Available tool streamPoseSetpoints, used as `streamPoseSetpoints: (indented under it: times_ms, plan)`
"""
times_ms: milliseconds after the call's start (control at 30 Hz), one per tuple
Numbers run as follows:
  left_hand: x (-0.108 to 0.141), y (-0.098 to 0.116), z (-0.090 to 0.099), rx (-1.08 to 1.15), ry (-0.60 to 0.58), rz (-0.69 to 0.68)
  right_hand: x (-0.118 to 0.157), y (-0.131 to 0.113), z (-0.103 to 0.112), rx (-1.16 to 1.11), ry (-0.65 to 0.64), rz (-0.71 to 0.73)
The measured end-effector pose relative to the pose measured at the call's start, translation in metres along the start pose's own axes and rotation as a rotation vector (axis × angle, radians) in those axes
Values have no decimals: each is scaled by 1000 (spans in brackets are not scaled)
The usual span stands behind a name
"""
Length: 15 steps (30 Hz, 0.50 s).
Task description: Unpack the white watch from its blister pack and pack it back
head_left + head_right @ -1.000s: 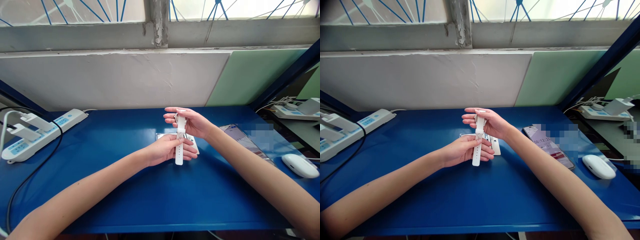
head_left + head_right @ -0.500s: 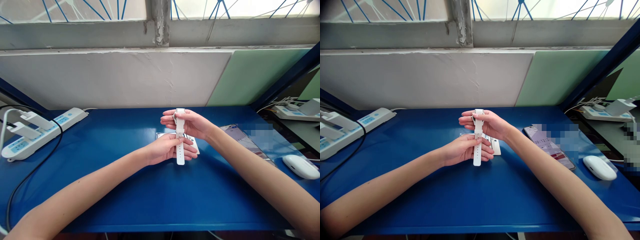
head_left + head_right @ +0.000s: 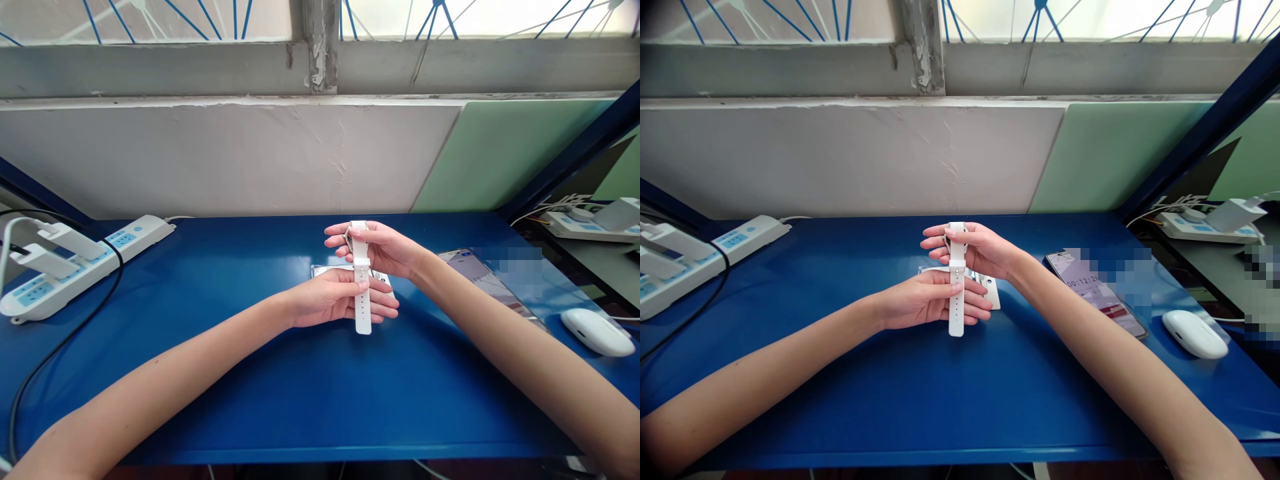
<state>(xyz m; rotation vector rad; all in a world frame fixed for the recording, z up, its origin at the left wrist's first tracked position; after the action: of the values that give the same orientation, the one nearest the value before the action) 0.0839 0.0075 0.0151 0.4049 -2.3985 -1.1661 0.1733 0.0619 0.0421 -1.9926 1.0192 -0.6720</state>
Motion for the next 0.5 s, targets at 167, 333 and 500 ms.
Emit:
streamPoseSetpoints:
  times_ms: [167, 333, 500]
  plan:
    - [-2, -3, 0, 17, -7, 11, 1, 0, -4, -11, -62, -34]
    - [-3, -4, 4, 29, 23, 12, 1, -2, -8, -62, -40, -51]
    - [-3, -3, 4, 46, 24, 10, 3, -3, -9, -94, -52, -41]
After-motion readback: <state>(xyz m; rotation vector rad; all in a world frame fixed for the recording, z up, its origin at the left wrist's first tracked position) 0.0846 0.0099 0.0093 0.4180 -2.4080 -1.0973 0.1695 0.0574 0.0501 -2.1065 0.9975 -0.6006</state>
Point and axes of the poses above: each hand's wrist, its own x-axis away from the middle knuckle, its own z-axis out of the back of the hand, y = z × x, the point moved 6 cm from there along -x, towards the middle knuckle, and after that the axes turned 6 degrees about y, right-handed, at the moved point
